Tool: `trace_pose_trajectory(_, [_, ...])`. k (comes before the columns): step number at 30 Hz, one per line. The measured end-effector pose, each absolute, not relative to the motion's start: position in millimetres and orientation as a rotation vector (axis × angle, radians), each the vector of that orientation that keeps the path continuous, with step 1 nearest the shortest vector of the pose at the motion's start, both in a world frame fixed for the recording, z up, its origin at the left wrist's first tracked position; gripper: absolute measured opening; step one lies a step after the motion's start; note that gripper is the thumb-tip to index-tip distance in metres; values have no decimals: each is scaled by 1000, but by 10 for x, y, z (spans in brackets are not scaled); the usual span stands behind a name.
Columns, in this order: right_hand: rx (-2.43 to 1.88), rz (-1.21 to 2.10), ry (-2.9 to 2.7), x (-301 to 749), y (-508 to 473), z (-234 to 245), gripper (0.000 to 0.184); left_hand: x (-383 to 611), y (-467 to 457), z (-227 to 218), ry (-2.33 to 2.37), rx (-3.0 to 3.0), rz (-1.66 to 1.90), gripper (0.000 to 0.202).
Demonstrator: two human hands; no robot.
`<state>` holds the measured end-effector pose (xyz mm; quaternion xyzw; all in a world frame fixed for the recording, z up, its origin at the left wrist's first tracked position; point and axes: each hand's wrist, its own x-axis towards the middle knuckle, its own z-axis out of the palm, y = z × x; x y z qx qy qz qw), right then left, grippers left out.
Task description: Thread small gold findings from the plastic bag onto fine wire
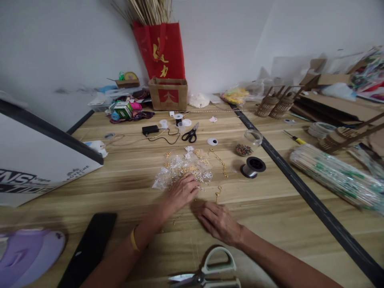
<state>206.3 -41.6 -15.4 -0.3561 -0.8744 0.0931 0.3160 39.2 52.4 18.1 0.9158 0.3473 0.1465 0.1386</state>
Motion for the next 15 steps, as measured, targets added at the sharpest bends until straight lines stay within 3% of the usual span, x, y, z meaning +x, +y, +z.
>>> trace_pose_trajectory(9, [-846, 221, -2305, 2062, -415, -120, 10, 545, 536, 92, 816, 2824, 331, 21])
trace_pose_trajectory(15, [-840, 221, -2312, 2064, -418, -118, 9, 557, 523, 155, 867, 2844, 374, 13])
